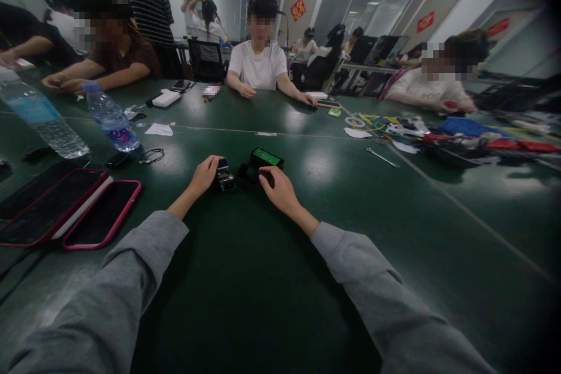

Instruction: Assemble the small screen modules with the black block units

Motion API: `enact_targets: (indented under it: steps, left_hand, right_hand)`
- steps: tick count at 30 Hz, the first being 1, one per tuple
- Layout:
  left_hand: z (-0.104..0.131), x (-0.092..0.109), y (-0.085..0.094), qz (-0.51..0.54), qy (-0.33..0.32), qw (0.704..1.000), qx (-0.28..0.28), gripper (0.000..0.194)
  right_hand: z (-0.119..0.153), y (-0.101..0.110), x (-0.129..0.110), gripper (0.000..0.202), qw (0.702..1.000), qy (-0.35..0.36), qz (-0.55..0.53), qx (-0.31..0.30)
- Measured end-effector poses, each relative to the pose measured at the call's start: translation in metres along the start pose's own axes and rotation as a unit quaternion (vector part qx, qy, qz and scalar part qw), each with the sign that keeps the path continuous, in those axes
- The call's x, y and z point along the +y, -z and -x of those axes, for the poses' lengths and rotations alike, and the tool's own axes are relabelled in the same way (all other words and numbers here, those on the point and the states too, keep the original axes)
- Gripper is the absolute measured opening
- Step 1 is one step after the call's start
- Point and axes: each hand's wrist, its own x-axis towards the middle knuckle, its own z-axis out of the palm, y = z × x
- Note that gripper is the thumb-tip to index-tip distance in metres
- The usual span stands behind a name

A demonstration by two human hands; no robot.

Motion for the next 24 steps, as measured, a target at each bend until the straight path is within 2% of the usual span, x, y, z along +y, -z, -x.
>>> enact_targets:
  steps: [9,24]
  left_hand:
    - [0.0014,0.0028,0.0009,-0.003,0.002,1.0,-0.003,0.045]
    - [-0.0006,0.0003,-0.0002,0.003,-0.002,1.0,-0.003,0.044]
  right_hand:
    - [0.0018,0.0034,-0.0067,0.03,0.999,0.024,0.02,-0.016]
    - [0.0011,-0.0004,-0.0028,0.031,0.999,0.017,0.017,-0.027]
